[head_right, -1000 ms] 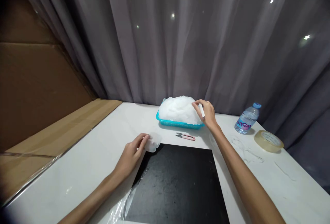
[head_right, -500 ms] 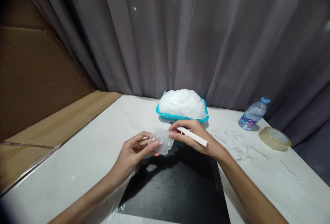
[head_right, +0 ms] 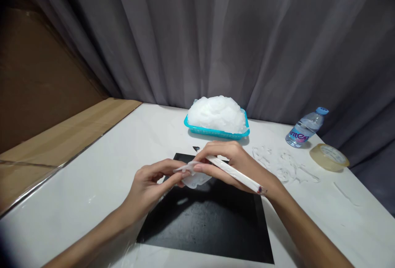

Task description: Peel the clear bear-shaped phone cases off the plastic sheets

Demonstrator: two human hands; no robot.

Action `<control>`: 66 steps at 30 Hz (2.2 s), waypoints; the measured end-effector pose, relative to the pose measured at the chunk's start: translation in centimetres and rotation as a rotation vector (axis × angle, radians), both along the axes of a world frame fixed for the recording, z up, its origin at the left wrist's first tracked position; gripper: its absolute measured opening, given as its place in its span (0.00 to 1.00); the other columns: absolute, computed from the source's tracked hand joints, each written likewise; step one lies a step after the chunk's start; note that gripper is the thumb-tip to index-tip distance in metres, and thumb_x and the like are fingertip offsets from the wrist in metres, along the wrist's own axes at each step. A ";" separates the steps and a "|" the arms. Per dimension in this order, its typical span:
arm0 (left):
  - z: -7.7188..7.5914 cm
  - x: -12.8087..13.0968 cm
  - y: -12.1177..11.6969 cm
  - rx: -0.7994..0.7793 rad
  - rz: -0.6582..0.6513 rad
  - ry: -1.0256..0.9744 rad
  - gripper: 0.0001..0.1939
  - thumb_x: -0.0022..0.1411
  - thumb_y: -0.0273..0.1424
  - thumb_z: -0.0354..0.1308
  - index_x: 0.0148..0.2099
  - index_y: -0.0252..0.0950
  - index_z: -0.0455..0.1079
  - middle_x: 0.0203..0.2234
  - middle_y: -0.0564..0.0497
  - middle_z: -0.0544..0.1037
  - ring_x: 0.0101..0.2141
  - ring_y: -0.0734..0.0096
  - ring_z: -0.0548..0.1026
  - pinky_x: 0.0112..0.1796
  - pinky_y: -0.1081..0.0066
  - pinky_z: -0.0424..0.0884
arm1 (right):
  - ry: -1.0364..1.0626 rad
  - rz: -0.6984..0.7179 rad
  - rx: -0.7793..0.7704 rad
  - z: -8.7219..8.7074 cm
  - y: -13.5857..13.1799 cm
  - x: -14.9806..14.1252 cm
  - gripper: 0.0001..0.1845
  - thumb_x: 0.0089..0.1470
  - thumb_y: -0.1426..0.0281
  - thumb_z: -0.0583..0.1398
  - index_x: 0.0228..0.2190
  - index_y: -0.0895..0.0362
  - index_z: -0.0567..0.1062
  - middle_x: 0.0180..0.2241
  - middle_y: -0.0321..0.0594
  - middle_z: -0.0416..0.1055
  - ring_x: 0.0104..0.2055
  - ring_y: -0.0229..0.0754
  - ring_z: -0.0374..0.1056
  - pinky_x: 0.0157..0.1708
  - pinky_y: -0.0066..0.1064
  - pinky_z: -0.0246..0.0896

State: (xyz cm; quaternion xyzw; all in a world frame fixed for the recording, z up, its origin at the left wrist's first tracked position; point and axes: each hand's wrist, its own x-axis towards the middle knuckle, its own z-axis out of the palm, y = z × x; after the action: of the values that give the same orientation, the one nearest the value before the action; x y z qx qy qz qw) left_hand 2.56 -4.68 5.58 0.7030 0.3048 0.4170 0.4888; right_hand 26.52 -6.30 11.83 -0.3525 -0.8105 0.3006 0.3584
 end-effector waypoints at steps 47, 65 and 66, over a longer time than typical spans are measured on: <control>-0.2 0.9 -1.2 -0.405 -0.178 -0.115 0.12 0.70 0.39 0.65 0.44 0.34 0.77 0.31 0.51 0.83 0.30 0.74 0.80 0.32 0.77 0.75 | -0.084 0.007 -0.187 -0.3 -0.4 0.6 0.13 0.66 0.58 0.65 0.37 0.56 0.78 0.34 0.34 0.76 0.35 0.37 0.70 0.37 0.27 0.63; -0.8 0.2 -1.0 0.101 -0.029 0.167 0.10 0.74 0.34 0.60 0.51 0.46 0.83 0.39 0.55 0.87 0.34 0.73 0.80 0.39 0.76 0.73 | -0.134 0.084 -0.012 0.4 -0.3 1.5 0.11 0.68 0.62 0.63 0.38 0.55 0.80 0.35 0.36 0.78 0.38 0.39 0.72 0.42 0.31 0.65; -0.8 0.3 -1.1 0.112 -0.027 0.167 0.10 0.74 0.33 0.60 0.51 0.46 0.83 0.40 0.55 0.87 0.35 0.73 0.80 0.40 0.76 0.73 | -0.139 0.083 -0.020 0.4 -0.3 1.6 0.10 0.68 0.62 0.63 0.38 0.55 0.80 0.35 0.36 0.78 0.38 0.39 0.72 0.42 0.31 0.65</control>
State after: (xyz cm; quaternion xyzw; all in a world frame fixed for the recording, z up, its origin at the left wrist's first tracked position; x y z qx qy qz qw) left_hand 2.82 -5.75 4.83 0.7656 0.3110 0.3669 0.4271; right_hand 28.11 -6.57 12.26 -0.3423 -0.8442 0.2982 0.2849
